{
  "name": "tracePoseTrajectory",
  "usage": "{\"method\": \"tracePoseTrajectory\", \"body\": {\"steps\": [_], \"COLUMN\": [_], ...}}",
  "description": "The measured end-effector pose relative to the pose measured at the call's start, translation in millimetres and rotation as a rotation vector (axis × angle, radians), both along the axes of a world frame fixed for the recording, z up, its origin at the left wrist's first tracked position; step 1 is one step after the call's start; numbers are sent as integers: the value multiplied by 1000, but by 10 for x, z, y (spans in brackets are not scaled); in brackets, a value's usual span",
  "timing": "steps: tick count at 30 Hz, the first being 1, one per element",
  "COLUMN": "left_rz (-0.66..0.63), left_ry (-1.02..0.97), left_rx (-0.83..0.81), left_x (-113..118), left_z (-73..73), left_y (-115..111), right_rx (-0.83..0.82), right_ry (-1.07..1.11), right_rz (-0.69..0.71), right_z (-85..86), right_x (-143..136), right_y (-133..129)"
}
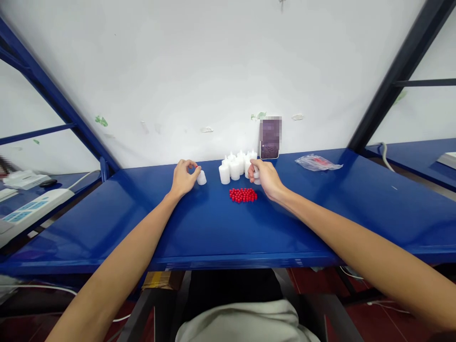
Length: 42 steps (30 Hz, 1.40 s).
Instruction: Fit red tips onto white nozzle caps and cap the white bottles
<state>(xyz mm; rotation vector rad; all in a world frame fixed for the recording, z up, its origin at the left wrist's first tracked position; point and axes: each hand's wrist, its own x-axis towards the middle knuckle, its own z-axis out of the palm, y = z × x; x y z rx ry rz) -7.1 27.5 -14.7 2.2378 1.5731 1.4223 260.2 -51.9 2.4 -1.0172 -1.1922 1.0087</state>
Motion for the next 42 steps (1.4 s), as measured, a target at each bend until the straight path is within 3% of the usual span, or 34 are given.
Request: {"method": "tracePoseTrajectory", "body": {"steps": [3, 5, 7, 9, 13, 17, 22, 29, 35, 42], "left_rz": [15, -139, -379, -520, -577, -584, -618, -660, -753, -833], "left_ry": [-56, 13, 208, 389, 584, 617, 476, -208, -223, -314], "left_rx": [214, 264, 133, -15, -164, -191, -180, -113, -195, -363], "left_x": [23, 65, 138, 230, 391, 455, 467, 709, 825, 839], "left_z": [105, 208, 295, 331, 240, 100, 20, 47, 52, 38], "left_y": [-107, -224, -354, -464, -551, -504, -459, -698, -827, -857], "right_rx": [-49, -77, -87, -89, -91, -20, 10, 172, 203, 198], "right_ry": [125, 185, 210, 216, 187, 106, 6, -227, -268, -321], "right_rz": [39, 66, 80, 81, 101, 107, 160, 230, 269, 218], "right_z": [34, 58, 72, 72, 49, 37, 46, -18, -48, 71], "right_x": [-25, -33, -39, -49, -74, -80, -63, -83, -154, -176], "right_y": [-38, -54, -67, -79, -102, -99, -83, -183, -285, -352]}}
